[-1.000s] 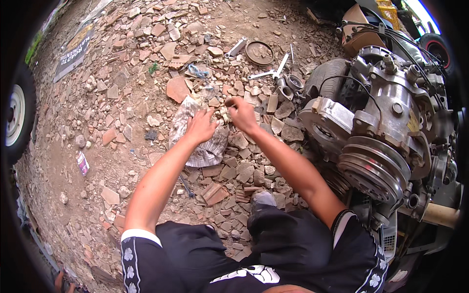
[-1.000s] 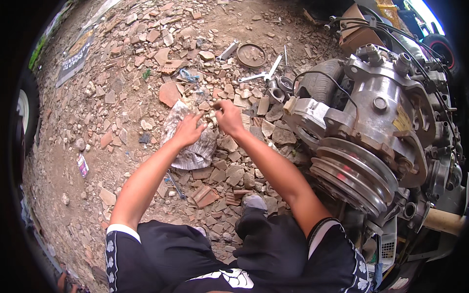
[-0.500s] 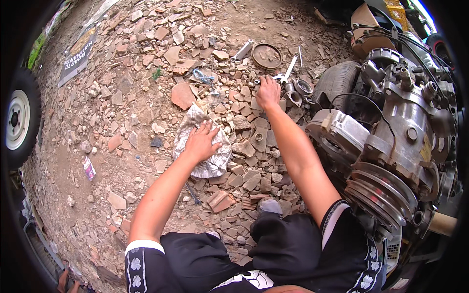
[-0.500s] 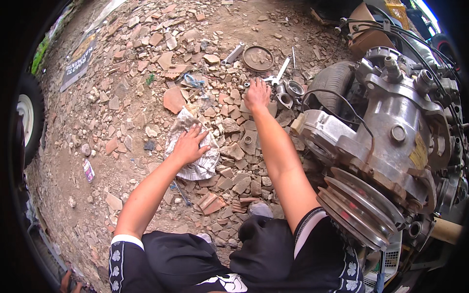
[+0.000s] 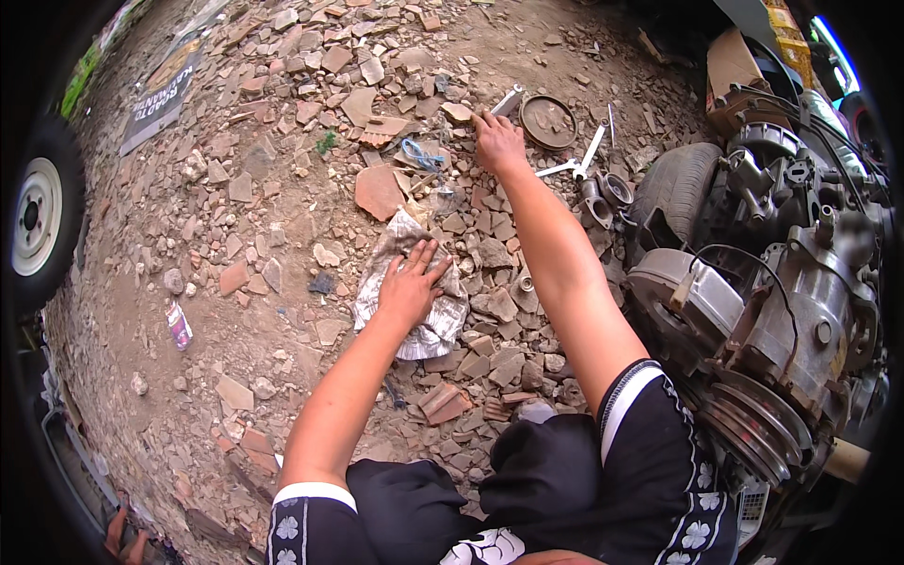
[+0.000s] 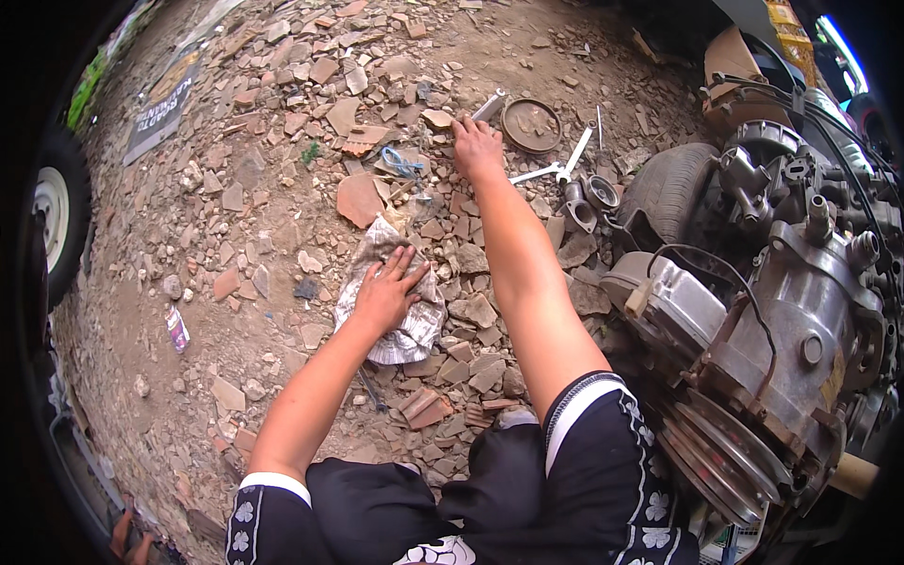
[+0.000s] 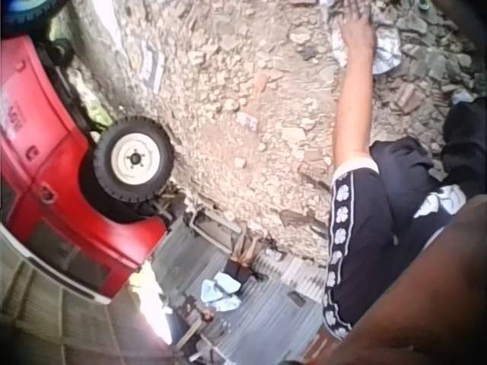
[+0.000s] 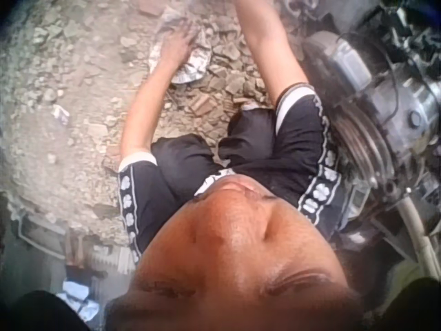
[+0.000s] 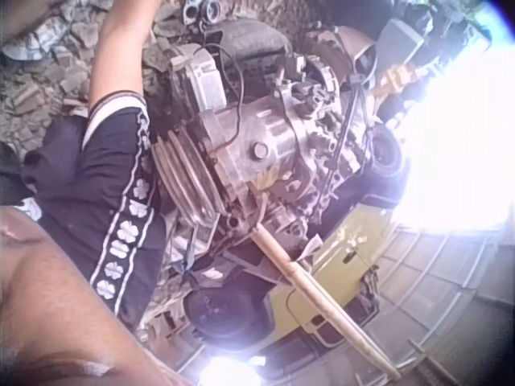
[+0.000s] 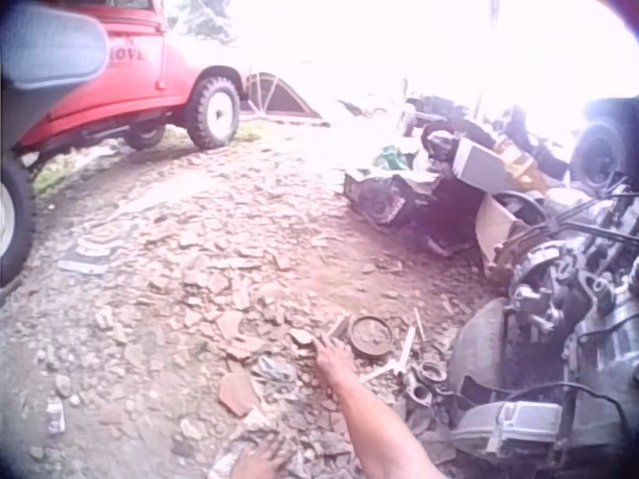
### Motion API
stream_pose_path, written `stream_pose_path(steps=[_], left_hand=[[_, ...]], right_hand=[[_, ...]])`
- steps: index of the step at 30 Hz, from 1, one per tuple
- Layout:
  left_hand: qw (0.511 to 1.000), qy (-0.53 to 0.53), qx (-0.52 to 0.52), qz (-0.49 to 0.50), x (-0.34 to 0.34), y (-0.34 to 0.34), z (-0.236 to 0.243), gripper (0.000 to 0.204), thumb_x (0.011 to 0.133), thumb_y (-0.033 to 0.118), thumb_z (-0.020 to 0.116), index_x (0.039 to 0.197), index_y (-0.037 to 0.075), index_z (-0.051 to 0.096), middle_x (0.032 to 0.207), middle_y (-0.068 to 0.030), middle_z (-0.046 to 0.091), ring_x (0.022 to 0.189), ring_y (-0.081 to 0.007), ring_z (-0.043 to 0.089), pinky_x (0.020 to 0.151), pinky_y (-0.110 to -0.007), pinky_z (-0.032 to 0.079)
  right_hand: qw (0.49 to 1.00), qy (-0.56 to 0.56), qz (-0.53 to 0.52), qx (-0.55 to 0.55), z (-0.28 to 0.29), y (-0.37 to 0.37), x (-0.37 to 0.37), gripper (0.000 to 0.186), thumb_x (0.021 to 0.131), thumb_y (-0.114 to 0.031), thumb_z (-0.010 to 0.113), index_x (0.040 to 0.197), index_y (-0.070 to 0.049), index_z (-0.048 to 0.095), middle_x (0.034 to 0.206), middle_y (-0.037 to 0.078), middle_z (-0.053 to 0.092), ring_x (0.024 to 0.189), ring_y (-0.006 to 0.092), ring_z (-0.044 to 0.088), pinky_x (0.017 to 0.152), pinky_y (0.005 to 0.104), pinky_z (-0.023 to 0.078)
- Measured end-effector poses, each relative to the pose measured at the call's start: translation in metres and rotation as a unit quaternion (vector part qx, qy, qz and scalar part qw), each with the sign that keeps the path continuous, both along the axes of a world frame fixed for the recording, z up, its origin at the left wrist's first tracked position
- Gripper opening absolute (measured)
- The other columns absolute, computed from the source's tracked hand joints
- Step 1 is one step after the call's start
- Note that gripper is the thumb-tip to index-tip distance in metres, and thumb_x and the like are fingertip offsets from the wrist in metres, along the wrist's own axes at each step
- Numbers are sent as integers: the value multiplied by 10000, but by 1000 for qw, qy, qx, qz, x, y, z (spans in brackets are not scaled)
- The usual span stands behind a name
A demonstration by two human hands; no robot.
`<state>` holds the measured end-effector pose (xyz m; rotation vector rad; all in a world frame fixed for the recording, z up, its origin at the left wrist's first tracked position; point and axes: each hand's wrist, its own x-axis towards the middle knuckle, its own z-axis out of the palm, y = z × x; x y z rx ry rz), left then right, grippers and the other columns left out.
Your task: The person sorts through a pile of scrap and debris, moving a green bag and a yellow crate aside. They then sit on the ground and work on a car engine block, using a wrench to tighten bolts on a metal component attached to the engine.
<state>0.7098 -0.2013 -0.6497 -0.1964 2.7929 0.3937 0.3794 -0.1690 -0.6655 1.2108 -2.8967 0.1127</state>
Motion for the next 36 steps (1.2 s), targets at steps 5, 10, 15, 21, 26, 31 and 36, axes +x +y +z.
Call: stream_pose_path(steps=[5, 10, 15, 21, 26, 31, 36], left_hand=[[1000, -7, 5, 11, 5, -4, -4, 621, 994, 417, 569, 1571, 342, 351, 1694, -17, 190, 1561, -182, 157, 1220, -458, 200], [1000, -10, 16, 3, -4, -1, 2, 632, 997, 398, 568, 1580, 340, 331, 1699, -14, 170, 1564, -175, 139, 1218, -455, 189], [1000, -22, -2, 9, -1, -1, 5, 628, 999, 405, 558, 1579, 362, 319, 1700, 0, 164, 1562, -160, 138, 1216, -448, 192], [1000, -9, 15, -1, -5, 2, 2, 644, 997, 398, 566, 1586, 350, 310, 1703, -26, 149, 1566, -191, 136, 1214, -467, 193], [1000, -15, 12, 8, -3, 1, 2, 650, 993, 395, 574, 1586, 357, 312, 1704, -26, 147, 1563, -186, 146, 1202, -456, 195], [1000, -13, 3, 9, -3, 1, 1, 658, 989, 383, 582, 1588, 358, 309, 1705, -22, 146, 1564, -181, 143, 1199, -461, 198], [1000, -10, -1, 6, -6, 1, 0, 667, 993, 383, 576, 1592, 377, 283, 1704, -15, 148, 1564, -177, 143, 1201, -462, 193]], right_hand=[[996, 53, 69, 35, 5, -11, -3, 314, 996, -186, 431, 1212, -75, 630, 1336, 81, 584, 1180, 275, 601, 935, 424, 513], [999, 19, 24, 17, -5, -6, -10, 311, 984, -201, 469, 1155, -45, 678, 1274, 109, 590, 1177, 312, 603, 932, 423, 546], [998, -10, -50, 28, 2, -7, -7, 325, 965, -201, 504, 1128, -13, 714, 1222, 146, 606, 1132, 337, 635, 947, 423, 537], [996, -56, -46, 46, 9, -1, -23, 299, 951, -207, 521, 1005, -67, 779, 1067, 178, 738, 1016, 333, 713, 869, 433, 571], [993, -77, -22, 84, 31, -1, -8, 284, 915, -207, 553, 978, -28, 764, 1025, 199, 738, 1015, 366, 716, 855, 434, 591], [991, -92, -62, 70, 45, 5, 11, 243, 877, -212, 639, 988, -43, 775, 1009, 199, 748, 1012, 334, 729, 845, 398, 598], [983, -110, -150, 15, 30, 19, 7, 337, 832, -226, 699, 1095, -16, 714, 1132, 239, 709, 1064, 369, 703, 883, 410, 587]])
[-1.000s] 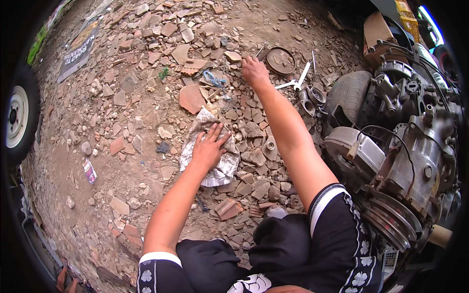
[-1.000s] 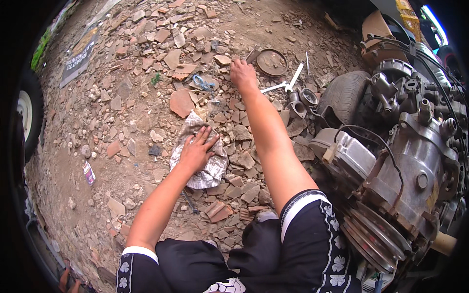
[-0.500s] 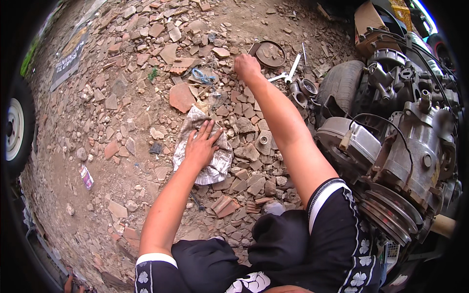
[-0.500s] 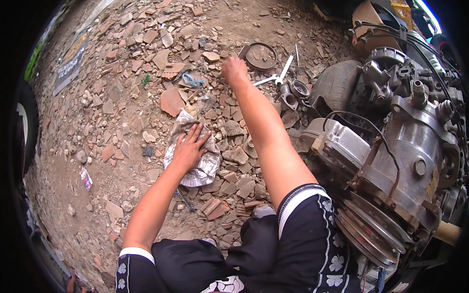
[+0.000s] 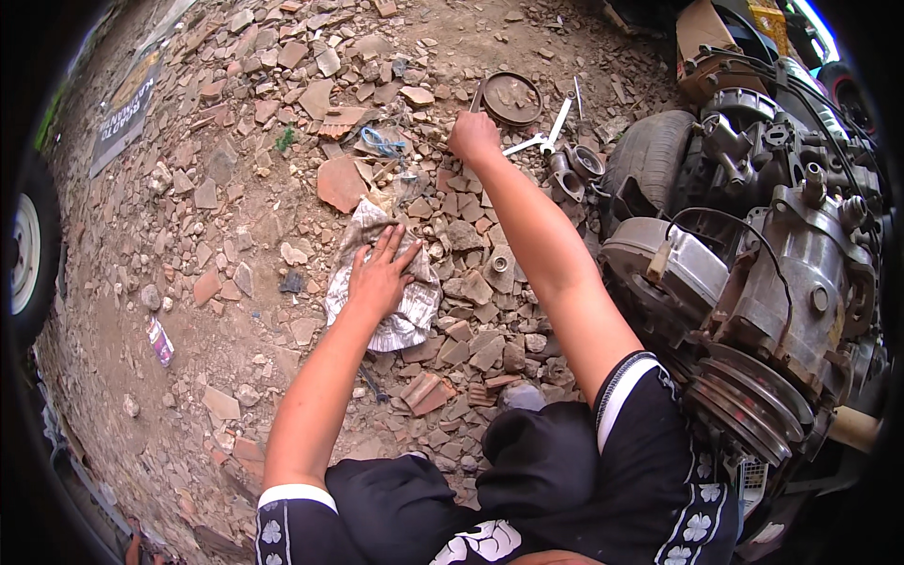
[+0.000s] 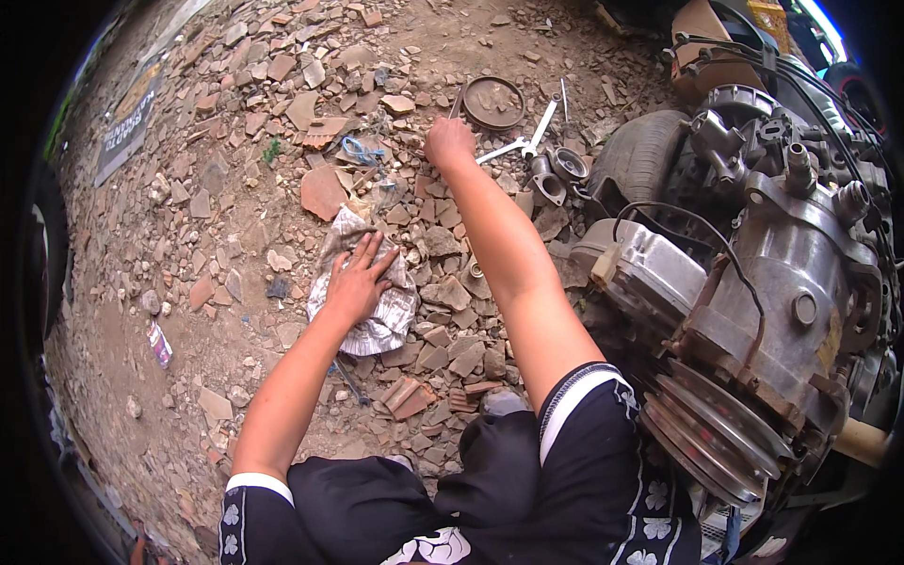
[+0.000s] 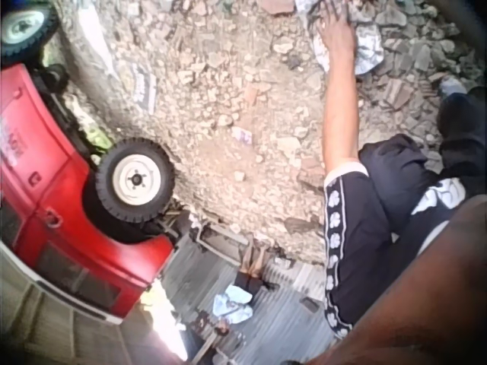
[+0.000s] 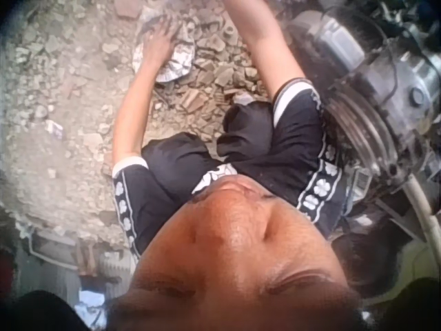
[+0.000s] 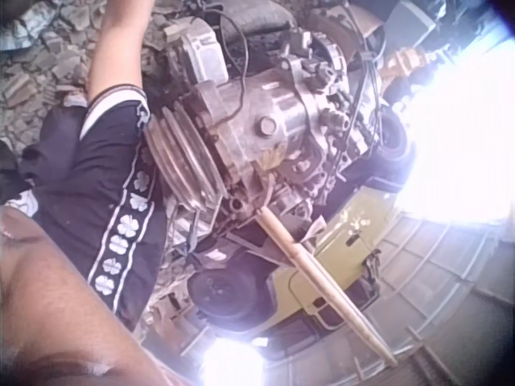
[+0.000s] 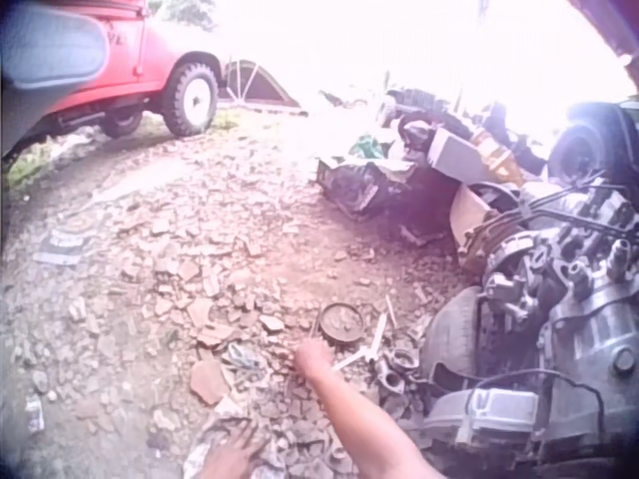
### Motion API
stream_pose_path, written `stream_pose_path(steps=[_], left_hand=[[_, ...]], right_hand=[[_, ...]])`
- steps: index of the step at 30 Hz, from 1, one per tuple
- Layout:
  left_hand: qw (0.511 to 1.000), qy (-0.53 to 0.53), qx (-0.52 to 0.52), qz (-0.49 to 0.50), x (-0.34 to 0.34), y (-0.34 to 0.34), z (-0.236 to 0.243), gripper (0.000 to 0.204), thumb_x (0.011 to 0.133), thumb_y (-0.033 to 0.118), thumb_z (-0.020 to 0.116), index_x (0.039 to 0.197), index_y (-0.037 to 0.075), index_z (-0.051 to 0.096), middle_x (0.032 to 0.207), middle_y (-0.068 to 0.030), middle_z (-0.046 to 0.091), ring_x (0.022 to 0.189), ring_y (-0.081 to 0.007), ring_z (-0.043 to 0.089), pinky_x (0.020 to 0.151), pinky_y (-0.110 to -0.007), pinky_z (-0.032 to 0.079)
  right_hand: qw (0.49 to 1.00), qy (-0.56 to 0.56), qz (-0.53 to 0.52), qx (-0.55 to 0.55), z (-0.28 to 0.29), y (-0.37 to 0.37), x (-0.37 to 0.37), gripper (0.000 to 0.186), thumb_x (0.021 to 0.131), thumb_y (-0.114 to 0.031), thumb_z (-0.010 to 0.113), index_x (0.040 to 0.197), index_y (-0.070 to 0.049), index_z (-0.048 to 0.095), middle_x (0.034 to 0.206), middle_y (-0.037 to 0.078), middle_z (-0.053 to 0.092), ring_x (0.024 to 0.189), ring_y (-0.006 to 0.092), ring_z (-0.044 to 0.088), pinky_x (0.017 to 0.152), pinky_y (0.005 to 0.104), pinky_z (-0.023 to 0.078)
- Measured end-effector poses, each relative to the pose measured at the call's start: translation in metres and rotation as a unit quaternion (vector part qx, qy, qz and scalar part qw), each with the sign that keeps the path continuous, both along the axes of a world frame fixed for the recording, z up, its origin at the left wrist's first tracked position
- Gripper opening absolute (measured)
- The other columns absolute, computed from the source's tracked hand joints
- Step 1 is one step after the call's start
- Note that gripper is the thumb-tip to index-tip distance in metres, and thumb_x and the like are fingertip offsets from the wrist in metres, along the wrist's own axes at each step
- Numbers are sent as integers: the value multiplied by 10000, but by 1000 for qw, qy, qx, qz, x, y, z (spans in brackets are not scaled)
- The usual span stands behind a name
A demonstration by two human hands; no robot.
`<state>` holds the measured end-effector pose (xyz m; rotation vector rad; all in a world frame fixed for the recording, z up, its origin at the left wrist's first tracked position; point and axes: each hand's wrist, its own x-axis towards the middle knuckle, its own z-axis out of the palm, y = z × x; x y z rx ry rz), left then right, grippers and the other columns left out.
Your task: The person sorts through a pile of scrap and debris, moving a green bag and a yellow crate aside. They then sit on the ground and work on a car engine block, using a wrench to tighten bolts on a metal component attached to the engine.
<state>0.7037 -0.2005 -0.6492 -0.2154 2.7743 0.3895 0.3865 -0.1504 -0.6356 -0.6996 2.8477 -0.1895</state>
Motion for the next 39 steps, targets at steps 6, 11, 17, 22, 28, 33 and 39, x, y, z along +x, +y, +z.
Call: stream_pose_path(steps=[6, 11, 17, 22, 28, 33, 39], left_hand=[[1000, -3, 1, 12, 5, -4, -3, 659, 996, 399, 567, 1591, 380, 284, 1704, -12, 150, 1564, -178, 137, 1201, -461, 194], [1000, -18, -10, -1, -1, 1, 5, 649, 1002, 390, 561, 1591, 374, 288, 1704, -10, 148, 1563, -179, 141, 1201, -463, 204], [1000, -5, -27, 15, 0, 9, 4, 649, 987, 355, 594, 1578, 368, 325, 1704, -1, 150, 1558, -185, 170, 1187, -476, 240], [999, 2, -49, 24, -3, 7, -1, 659, 967, 322, 627, 1563, 387, 351, 1699, 6, 170, 1546, -183, 213, 1173, -471, 275], [992, -12, -71, 106, -10, 36, 19, 686, 952, 188, 606, 1577, 289, 340, 1661, -79, 270, 1538, -243, 240, 1224, -490, 237], [966, 126, 117, 195, -2, 71, 63, 713, 929, 208, 650, 1568, 137, 342, 1593, -187, 367, 1477, -314, 359, 1222, -507, 271], [855, 320, 333, 236, 43, 61, 125, 813, 889, 88, 729, 1574, 84, 291, 1490, -230, 469, 1241, -313, 598, 975, -403, 553]], right_hand=[[972, -116, -137, -149, 32, 3, 29, 536, 784, -275, 755, 1212, 18, 621, 1094, 255, 710, 1053, 368, 696, 919, 432, 557], [886, -97, -215, -398, 2, 47, 76, 344, 772, -314, 727, 973, -35, 750, 838, 126, 749, 779, 227, 714, 779, 361, 552], [811, -162, -249, -504, 2, 101, 151, 276, 785, -193, 735, 1014, -43, 770, 791, 2, 707, 668, 94, 614, 661, 268, 507], [658, -280, -242, -656, 42, 128, 203, 153, 901, -44, 637, 1004, 50, 702, 895, 64, 705, 792, 121, 672, 759, 254, 552], [727, -269, -150, -614, 85, 169, 235, 143, 928, -11, 601, 1027, 57, 679, 982, 95, 699, 875, 153, 688, 835, 282, 569], [745, -202, -107, -626, 109, 202, 243, 135, 901, -29, 638, 1013, 24, 692, 899, 55, 702, 781, 94, 670, 712, 239, 544], [729, -246, -85, -633, 184, 238, 265, 179, 934, -66, 651, 1074, 39, 687, 946, 71, 704, 757, 107, 688, 650, 237, 547]])
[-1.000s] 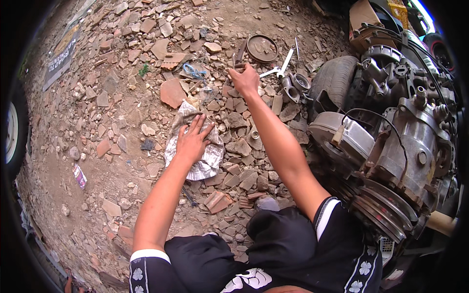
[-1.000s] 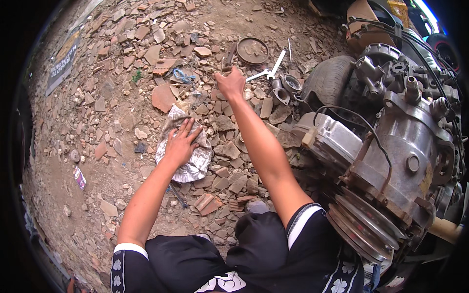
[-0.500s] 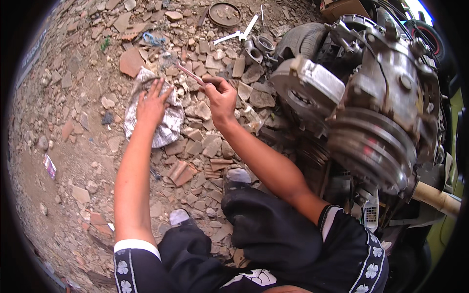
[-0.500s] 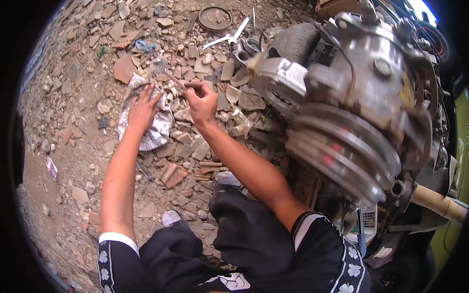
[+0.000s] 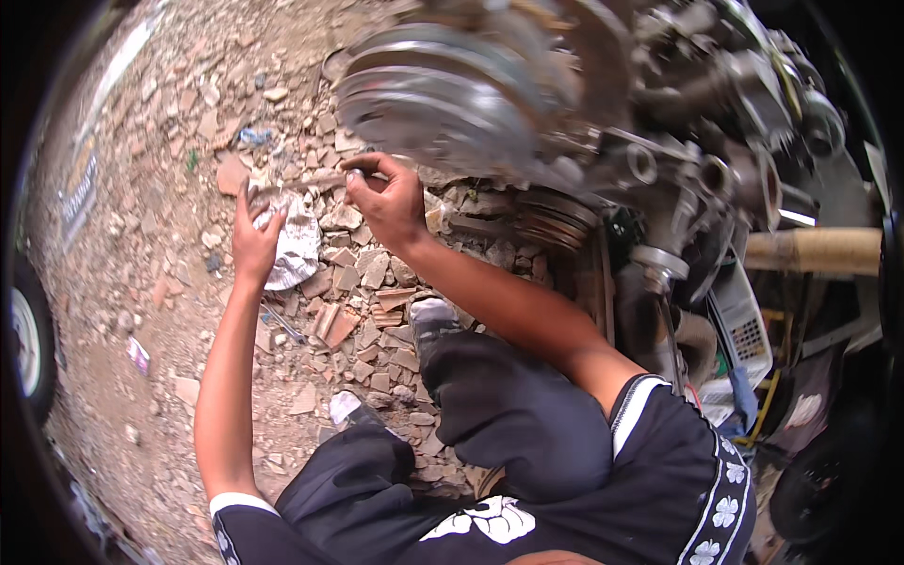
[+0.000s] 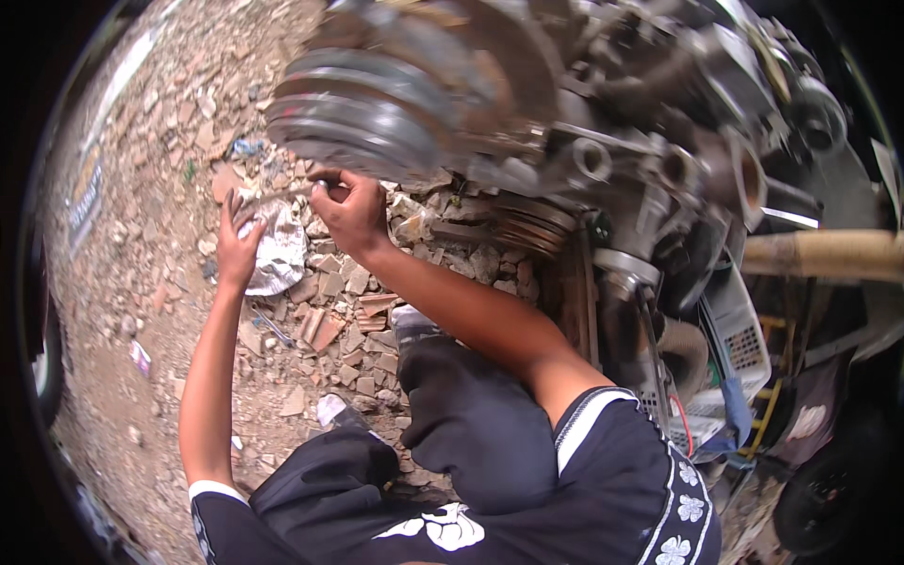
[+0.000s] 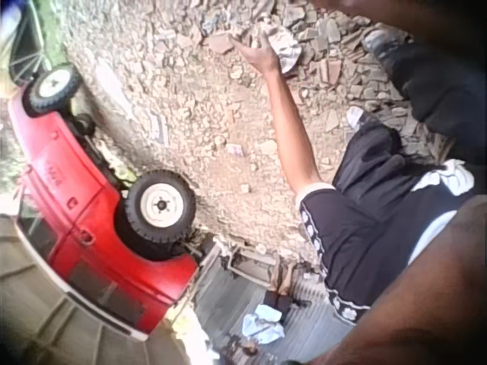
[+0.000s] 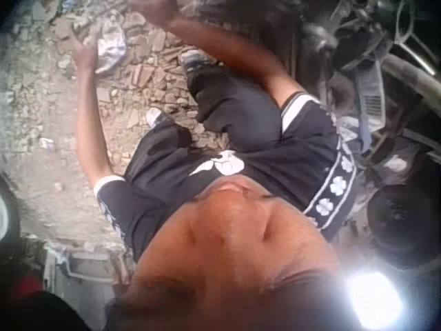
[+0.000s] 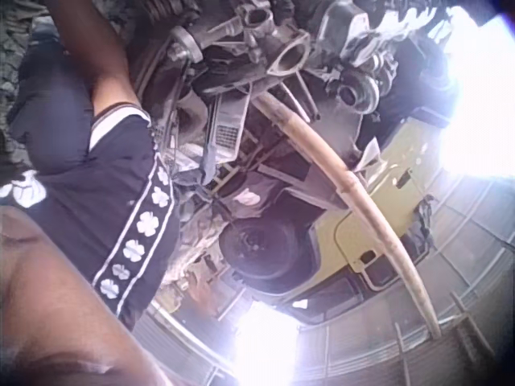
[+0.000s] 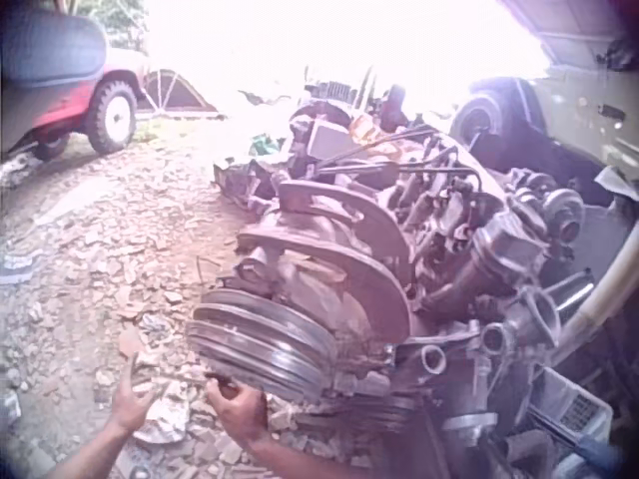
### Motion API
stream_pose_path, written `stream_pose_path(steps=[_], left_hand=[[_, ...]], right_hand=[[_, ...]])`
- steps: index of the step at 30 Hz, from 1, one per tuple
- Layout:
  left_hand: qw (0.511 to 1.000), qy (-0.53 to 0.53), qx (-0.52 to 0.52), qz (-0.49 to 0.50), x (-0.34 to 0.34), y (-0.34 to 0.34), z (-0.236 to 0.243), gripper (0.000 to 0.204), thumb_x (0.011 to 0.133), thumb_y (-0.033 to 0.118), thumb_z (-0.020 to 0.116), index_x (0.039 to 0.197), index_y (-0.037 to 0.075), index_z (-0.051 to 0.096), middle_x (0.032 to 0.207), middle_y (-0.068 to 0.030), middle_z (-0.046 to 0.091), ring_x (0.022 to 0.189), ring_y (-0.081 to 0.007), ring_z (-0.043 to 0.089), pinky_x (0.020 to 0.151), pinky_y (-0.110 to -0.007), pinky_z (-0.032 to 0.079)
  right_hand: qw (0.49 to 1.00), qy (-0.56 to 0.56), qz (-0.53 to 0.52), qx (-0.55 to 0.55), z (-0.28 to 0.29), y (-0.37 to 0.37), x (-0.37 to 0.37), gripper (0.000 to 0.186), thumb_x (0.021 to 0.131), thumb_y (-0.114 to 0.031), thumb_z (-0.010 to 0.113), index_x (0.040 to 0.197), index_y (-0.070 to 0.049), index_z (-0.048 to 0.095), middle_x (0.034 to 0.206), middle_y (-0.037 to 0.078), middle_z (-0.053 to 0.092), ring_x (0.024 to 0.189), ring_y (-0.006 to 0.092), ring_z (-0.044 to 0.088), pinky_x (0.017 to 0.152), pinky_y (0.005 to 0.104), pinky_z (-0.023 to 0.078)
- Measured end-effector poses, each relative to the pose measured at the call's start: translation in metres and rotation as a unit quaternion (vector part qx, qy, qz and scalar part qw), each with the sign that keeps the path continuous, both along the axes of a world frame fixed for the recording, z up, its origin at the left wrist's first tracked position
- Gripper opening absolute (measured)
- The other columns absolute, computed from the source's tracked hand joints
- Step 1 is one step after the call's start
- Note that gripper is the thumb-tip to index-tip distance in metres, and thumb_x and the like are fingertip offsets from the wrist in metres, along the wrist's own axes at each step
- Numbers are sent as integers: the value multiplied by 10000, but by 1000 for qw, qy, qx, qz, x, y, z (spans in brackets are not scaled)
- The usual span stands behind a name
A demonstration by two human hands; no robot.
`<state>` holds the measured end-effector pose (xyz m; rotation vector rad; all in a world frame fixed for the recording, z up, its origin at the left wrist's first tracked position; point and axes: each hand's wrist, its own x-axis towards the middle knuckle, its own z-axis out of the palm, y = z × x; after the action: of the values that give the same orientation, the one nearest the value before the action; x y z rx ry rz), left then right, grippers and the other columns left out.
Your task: The person sorts through a pile of scrap and debris, moving a green bag and a yellow crate aside. They then sit on the ground and work on a car engine block, using a wrench to tighten bolts on a metal component attached to the engine.
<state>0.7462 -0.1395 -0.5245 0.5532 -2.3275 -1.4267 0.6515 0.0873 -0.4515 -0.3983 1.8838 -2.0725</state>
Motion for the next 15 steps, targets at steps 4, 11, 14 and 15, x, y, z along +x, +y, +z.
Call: stream_pose_path(steps=[4, 11, 14, 15], left_hand=[[963, -80, -182, -184, 26, 48, 125, 607, 857, 139, 769, 1412, 59, 536, 1314, -180, 633, 1109, -292, 668, 896, -385, 552], [938, -92, -222, -249, 55, 174, 291, 243, 1031, 204, 523, 945, 9, 640, 697, -172, 636, 643, -321, 643, 626, -420, 482], [935, -66, 39, -345, 65, 213, 322, 367, 1088, 302, 440, 832, 62, 546, 656, -4, 481, 583, -114, 442, 537, -290, 342], [914, -62, 147, -372, 64, 242, 334, 364, 1093, 309, 429, 835, 76, 537, 665, 33, 452, 576, -77, 393, 524, -260, 307]], right_hand=[[994, -74, 51, -55, 57, 52, 16, 188, 931, -46, 660, 1084, 57, 692, 964, 81, 707, 755, 123, 690, 643, 253, 558], [945, -182, 151, -227, 215, 151, 48, 337, 963, -163, 697, 1190, 73, 617, 1030, 119, 694, 972, 201, 705, 864, 326, 589], [974, 38, 181, -127, 284, 191, 70, 262, 996, -211, 662, 1146, 4, 666, 973, 83, 702, 918, 137, 686, 813, 320, 556], [967, 187, 159, -71, 294, 202, 70, 247, 1009, -220, 644, 1132, -9, 676, 949, 78, 703, 899, 121, 680, 792, 320, 552]])
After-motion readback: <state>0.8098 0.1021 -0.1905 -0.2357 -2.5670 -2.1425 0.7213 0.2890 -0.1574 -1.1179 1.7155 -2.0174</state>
